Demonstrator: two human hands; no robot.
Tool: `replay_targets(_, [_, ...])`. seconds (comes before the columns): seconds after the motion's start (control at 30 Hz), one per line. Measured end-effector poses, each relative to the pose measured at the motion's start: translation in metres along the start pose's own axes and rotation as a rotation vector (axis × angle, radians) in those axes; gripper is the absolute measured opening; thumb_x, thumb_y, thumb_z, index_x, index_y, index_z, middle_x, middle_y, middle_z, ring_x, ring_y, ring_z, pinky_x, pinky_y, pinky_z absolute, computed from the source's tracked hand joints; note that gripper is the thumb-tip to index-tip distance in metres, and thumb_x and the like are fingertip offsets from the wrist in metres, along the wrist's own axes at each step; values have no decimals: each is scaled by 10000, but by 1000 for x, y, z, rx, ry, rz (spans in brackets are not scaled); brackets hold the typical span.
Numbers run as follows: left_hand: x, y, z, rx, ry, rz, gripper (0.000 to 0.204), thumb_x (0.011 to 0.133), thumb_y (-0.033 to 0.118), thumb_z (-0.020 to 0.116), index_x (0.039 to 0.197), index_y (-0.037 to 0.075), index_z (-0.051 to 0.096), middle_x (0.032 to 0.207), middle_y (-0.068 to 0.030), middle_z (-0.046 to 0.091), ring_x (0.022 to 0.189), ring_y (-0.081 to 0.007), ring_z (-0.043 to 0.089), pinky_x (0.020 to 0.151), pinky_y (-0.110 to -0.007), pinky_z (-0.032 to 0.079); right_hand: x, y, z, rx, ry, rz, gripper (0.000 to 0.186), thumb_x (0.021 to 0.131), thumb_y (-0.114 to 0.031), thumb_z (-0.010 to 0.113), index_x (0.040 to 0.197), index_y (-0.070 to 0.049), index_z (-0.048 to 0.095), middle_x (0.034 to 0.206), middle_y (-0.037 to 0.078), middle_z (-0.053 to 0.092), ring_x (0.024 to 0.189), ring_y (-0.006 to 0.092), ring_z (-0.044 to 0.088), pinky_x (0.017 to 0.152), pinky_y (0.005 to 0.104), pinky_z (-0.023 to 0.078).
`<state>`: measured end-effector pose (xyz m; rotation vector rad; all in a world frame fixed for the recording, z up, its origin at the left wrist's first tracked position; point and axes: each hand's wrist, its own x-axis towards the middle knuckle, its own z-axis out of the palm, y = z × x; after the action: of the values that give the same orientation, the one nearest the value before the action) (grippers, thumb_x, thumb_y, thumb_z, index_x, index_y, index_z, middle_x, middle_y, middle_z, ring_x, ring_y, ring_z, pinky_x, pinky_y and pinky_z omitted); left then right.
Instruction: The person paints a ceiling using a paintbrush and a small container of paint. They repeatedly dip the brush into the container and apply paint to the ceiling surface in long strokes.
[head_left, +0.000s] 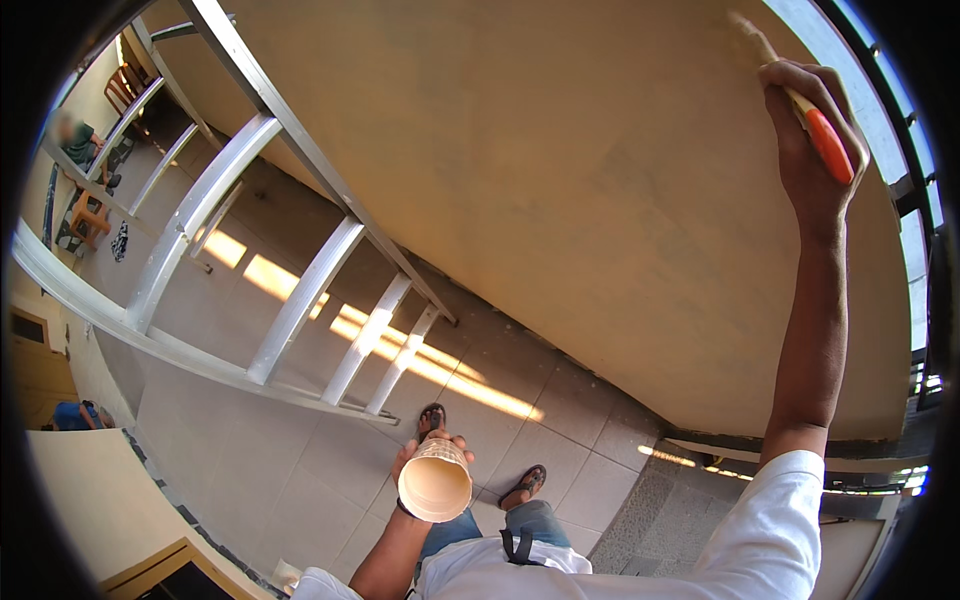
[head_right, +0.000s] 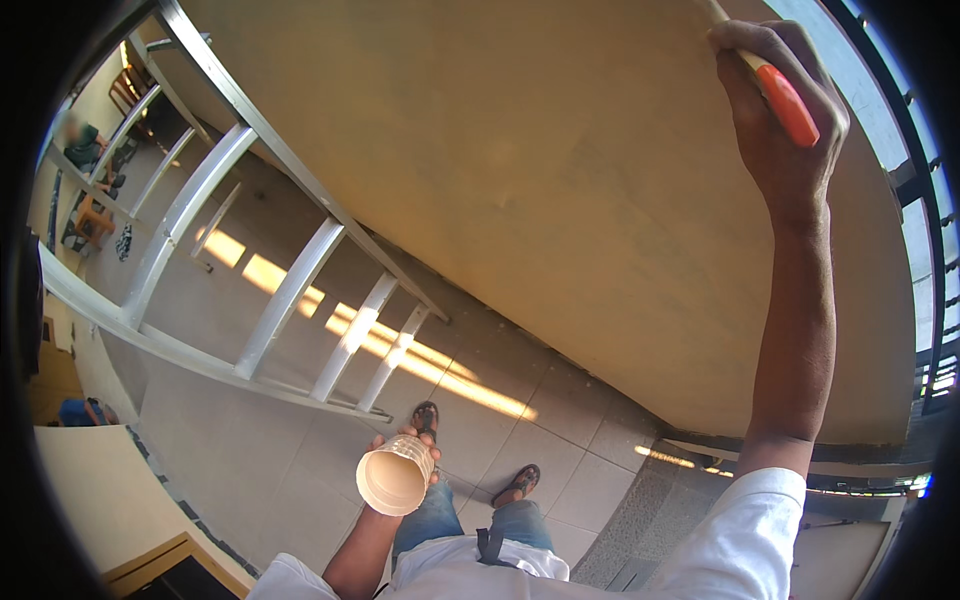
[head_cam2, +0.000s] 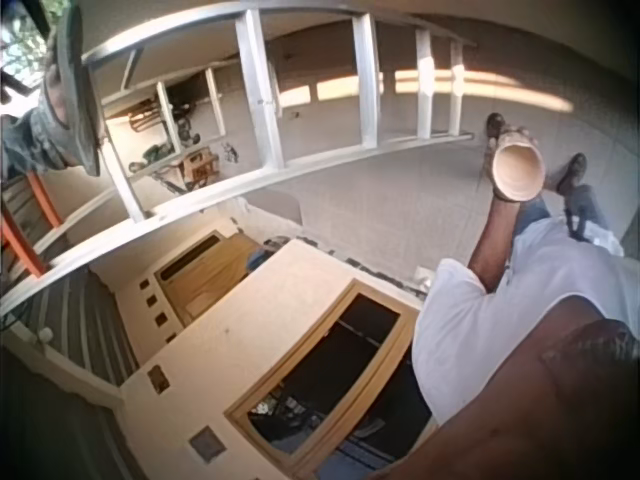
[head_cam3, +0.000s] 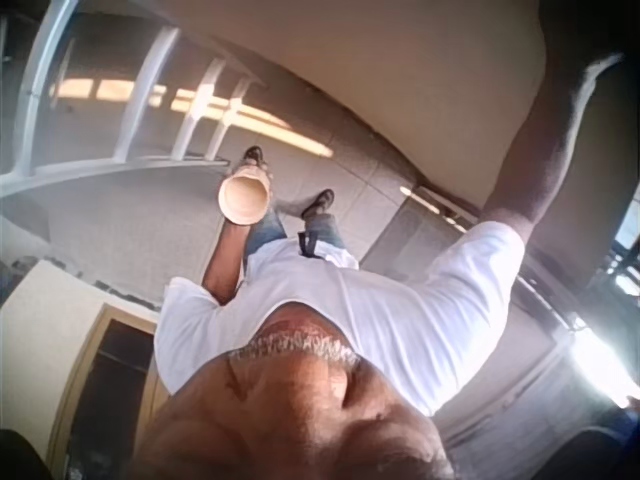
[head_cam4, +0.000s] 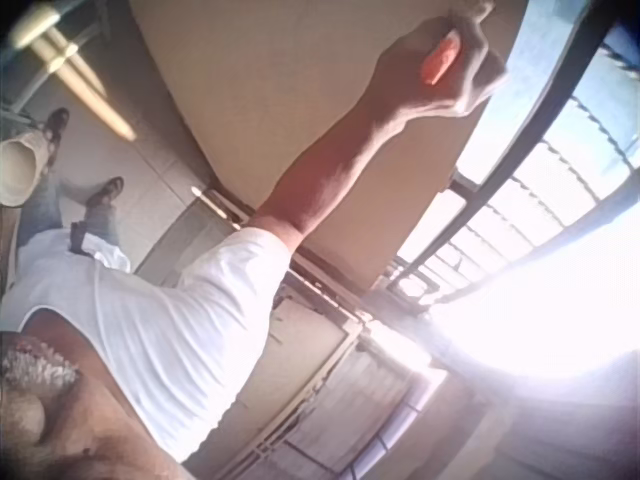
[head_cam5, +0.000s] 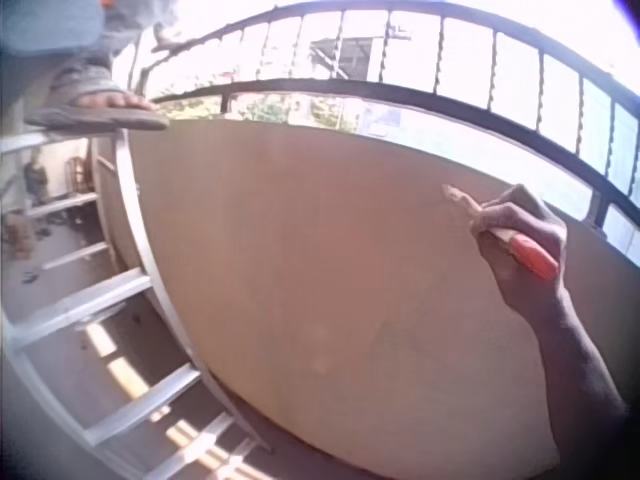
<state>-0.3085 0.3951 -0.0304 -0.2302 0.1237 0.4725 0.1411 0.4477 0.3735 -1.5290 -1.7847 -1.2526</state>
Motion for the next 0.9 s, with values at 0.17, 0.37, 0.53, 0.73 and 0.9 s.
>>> replay_targets(0.17, [0, -12, -18, 30, -1, -9, 550, 1070, 489, 484, 1363, 27, 548, 1318, -203, 524, 1247, -407, 564, 879, -577, 618, -101, -36, 75, -349, -177, -192, 248, 695, -70, 753, 936, -129, 765, 993, 29, 648, 879, 233, 630, 727, 363, 559])
replay_targets(0.37, [-5, -16, -20, 56, 36, 12, 553, 1063, 474, 485, 1351, 9, 563, 1289, -203, 507, 1235, -417, 573, 881, -575, 626, -279, -118, 172, 223, -723, -90, 125, 752, -119, 693, 877, -115, 691, 1078, 85, 635, 1074, 292, 619, 931, 432, 528])
replay_targets(0.53, [-7, -11, -20, 29, 24, 8, 563, 1062, 477, 495, 1364, 6, 559, 1309, -216, 516, 1253, -425, 553, 887, -590, 619, -199, -61, 144, 360, -475, 182, 228, 770, 7, 695, 957, -123, 710, 1036, 94, 681, 1060, 332, 657, 868, 434, 560])
replay_targets(0.73, [4, -16, -15, -46, -31, -29, 568, 1065, 493, 504, 1383, 24, 546, 1349, -219, 538, 1269, -429, 548, 914, -607, 595, 31, 27, 15, 312, -139, 133, 121, 852, 20, 742, 939, -52, 699, 902, 76, 666, 820, 260, 653, 770, 333, 532])
replay_targets(0.9, [6, -25, -16, -57, -40, -35, 562, 1067, 499, 501, 1388, 39, 543, 1353, -216, 542, 1267, -433, 555, 930, -598, 594, 60, 12, -6, -104, 95, -132, 175, 793, 6, 757, 935, -92, 725, 882, 60, 640, 815, 250, 647, 736, 352, 545])
